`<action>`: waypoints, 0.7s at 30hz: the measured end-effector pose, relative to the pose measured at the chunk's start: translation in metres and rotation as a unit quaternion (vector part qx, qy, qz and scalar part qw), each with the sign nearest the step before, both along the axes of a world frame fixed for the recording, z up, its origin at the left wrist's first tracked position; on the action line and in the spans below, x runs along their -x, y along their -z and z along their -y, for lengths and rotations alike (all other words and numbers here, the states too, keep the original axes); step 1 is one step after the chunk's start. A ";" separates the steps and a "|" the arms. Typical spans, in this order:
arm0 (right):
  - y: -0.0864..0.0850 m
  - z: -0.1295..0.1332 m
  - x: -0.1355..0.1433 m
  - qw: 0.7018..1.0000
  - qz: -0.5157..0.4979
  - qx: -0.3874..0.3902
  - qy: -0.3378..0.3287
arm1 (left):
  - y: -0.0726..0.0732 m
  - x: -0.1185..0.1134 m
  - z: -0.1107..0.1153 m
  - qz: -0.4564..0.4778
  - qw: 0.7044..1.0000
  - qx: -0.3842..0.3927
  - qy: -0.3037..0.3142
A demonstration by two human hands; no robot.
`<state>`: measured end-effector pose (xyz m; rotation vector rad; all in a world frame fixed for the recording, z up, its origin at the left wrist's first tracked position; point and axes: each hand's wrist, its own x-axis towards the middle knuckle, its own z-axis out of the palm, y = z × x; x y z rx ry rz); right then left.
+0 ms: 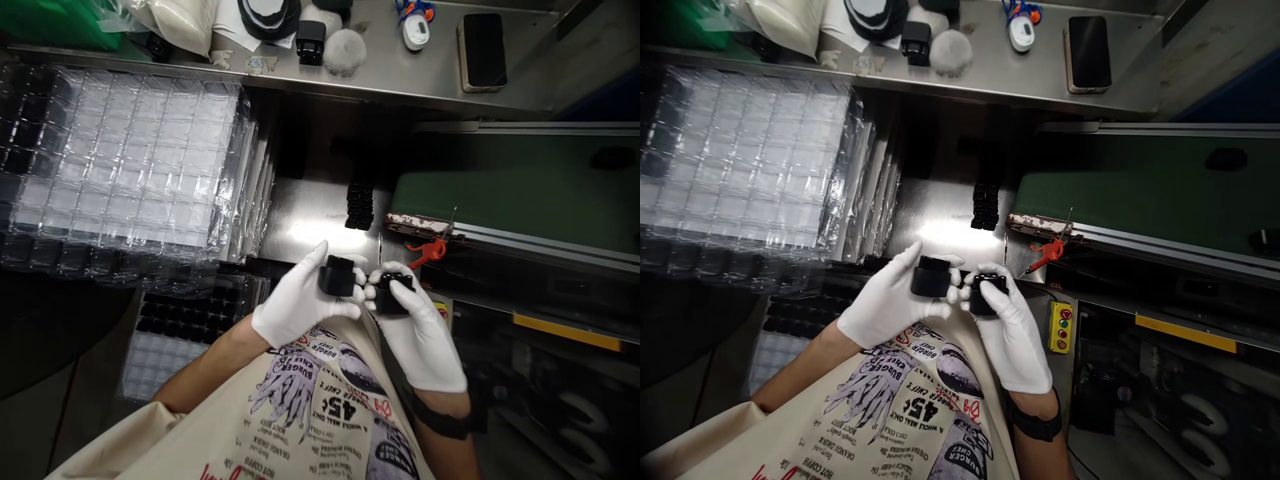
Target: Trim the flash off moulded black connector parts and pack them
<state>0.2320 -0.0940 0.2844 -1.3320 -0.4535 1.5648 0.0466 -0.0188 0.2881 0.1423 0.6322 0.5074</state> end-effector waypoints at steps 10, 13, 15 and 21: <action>0.009 -0.001 0.004 0.998 -0.048 0.016 0.045 | -0.003 -0.007 0.010 -0.022 0.999 -0.029 -0.028; 0.010 -0.002 0.003 0.998 -0.053 0.016 0.030 | 0.000 -0.007 0.010 -0.013 0.999 -0.047 -0.019; 0.010 -0.004 0.004 0.998 -0.054 0.011 0.027 | 0.004 -0.007 0.011 -0.011 0.998 -0.059 -0.016; 0.000 -0.017 0.008 1.000 -0.003 -0.024 0.018 | 0.007 -0.008 0.012 -0.004 0.998 -0.058 -0.024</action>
